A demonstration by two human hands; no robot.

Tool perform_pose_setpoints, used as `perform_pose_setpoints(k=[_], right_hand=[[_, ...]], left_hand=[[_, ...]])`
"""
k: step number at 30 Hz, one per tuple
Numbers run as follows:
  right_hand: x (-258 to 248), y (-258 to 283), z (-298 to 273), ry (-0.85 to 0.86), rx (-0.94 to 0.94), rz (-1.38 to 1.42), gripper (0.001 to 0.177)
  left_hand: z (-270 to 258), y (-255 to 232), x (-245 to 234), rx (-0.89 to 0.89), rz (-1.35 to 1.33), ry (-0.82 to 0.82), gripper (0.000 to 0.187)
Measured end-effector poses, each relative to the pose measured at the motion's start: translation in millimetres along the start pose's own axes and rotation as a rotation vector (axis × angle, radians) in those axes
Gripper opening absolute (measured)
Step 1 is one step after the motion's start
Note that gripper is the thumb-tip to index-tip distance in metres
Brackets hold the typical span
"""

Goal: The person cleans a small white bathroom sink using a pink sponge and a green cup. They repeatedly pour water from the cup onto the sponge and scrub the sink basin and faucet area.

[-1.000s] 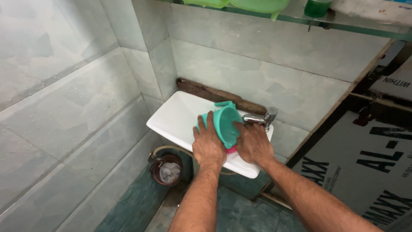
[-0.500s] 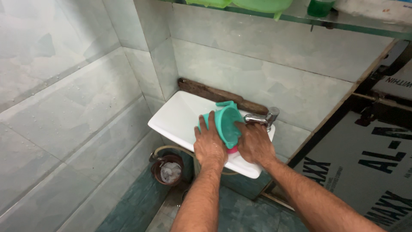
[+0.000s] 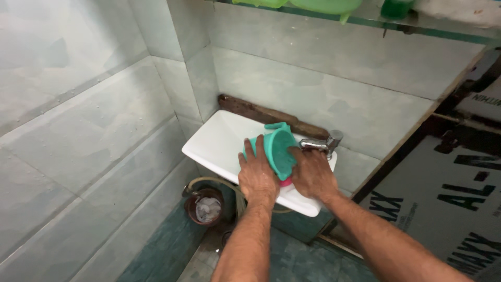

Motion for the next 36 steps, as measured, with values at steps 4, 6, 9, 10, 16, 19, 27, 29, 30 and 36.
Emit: perform_pose_setpoints(k=[4, 6, 9, 10, 16, 19, 27, 29, 30, 36], right_hand=[[-3, 0, 1, -0.044, -0.002, 0.047, 0.049], [-3, 1, -1, -0.076, -0.056, 0.071, 0.045], [4, -4, -3, -0.060, -0.088, 0.060, 0.045], [7, -8, -2, -0.047, -0.087, 0.047, 0.045], [-6, -4, -7, -0.297, -0.258, 0.213, 0.067], [-8, -10, -5, -0.284, -0.117, 0.337, 0.068], [24, -25, -9, -0.106, -0.007, 0.273, 0.029], [39, -8, 1, 0.014, -0.053, 0.142, 0.020], [49, 7, 11, 0.054, -0.097, 0.078, 0.020], [118, 41, 25, 0.398, 0.090, 0.132, 0.065]], left_hand=[[3, -6, -3, 0.193, 0.059, -0.119, 0.106], [1, -7, -5, 0.223, 0.048, -0.160, 0.104], [0, 3, -3, 0.083, -0.051, -0.116, 0.108], [0, 2, -3, 0.075, -0.075, -0.119, 0.107], [-6, 3, -6, 0.108, -0.220, -0.287, 0.110], [-8, -1, -13, 0.166, -0.263, -0.382, 0.115], [28, -15, -100, 0.637, 0.053, -0.390, 0.107], [35, -22, -120, 0.815, 0.313, -0.351, 0.097], [36, -28, -131, 0.912, 0.387, -0.411, 0.085], [40, -48, -139, 1.187, 0.697, -0.477, 0.057]])
Point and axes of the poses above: each hand's wrist, its own z-axis towards the middle knuckle, its own x-axis out of the palm, y = z × x, the point moved 6 cm from there along z, towards the middle knuckle, and after that the axes turned 14 degrees about -y, right-handed, at the moved point
